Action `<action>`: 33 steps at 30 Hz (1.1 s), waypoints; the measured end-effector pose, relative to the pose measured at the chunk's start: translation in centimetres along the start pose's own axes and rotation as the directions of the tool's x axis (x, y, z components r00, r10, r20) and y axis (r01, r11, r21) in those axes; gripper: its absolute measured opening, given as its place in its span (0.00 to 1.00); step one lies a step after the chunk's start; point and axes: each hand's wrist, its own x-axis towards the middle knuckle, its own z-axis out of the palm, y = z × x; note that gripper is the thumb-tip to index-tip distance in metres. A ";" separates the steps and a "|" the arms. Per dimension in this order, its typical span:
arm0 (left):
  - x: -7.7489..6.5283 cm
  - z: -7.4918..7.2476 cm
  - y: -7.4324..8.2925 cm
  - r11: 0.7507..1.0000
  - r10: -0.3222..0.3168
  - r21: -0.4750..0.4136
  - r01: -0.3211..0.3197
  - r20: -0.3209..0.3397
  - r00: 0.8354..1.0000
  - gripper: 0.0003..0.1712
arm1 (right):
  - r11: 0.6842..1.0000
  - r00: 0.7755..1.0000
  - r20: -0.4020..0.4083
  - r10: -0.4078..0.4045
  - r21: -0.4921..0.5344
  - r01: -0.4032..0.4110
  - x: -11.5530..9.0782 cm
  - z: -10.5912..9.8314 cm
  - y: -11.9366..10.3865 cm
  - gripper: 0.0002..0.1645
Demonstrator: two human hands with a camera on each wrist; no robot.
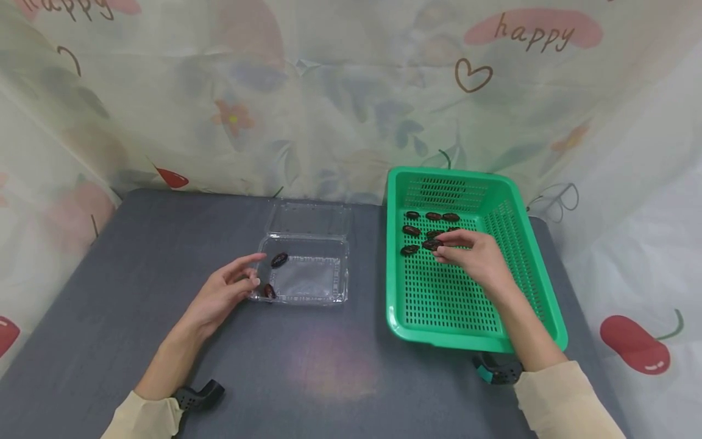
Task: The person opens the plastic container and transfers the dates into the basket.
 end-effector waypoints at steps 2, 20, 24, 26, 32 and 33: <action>0.0 0.0 0.0 1.000 -0.001 -0.001 0.001 -0.002 1.000 0.30 | 1.000 1.000 -0.013 0.005 -0.018 -0.005 0.1 -0.2 0.4 0.28; 0.1 0.1 0.0 1.000 0.002 -0.015 -0.002 -0.003 1.000 0.30 | 0.988 0.990 0.001 0.144 0.046 -0.144 1.7 -0.4 3.2 0.27; 0.0 0.1 0.1 1.000 0.005 -0.016 -0.005 -0.002 1.000 0.30 | 0.985 0.984 0.053 0.170 -0.004 -0.170 1.8 -0.4 3.5 0.29; 0.0 0.1 0.1 1.000 0.003 -0.017 -0.003 -0.002 1.000 0.30 | 0.984 0.981 0.081 0.175 -0.058 -0.171 1.9 -0.4 3.6 0.31; 0.0 0.1 0.1 1.000 0.003 -0.014 -0.003 0.000 1.000 0.30 | 0.977 0.976 0.116 0.183 -0.131 -0.168 1.8 -0.2 3.7 0.34; 0.0 0.1 0.0 1.000 0.002 -0.012 -0.002 0.000 1.000 0.30 | 0.976 0.976 0.116 0.186 -0.139 -0.169 1.8 -0.2 3.7 0.34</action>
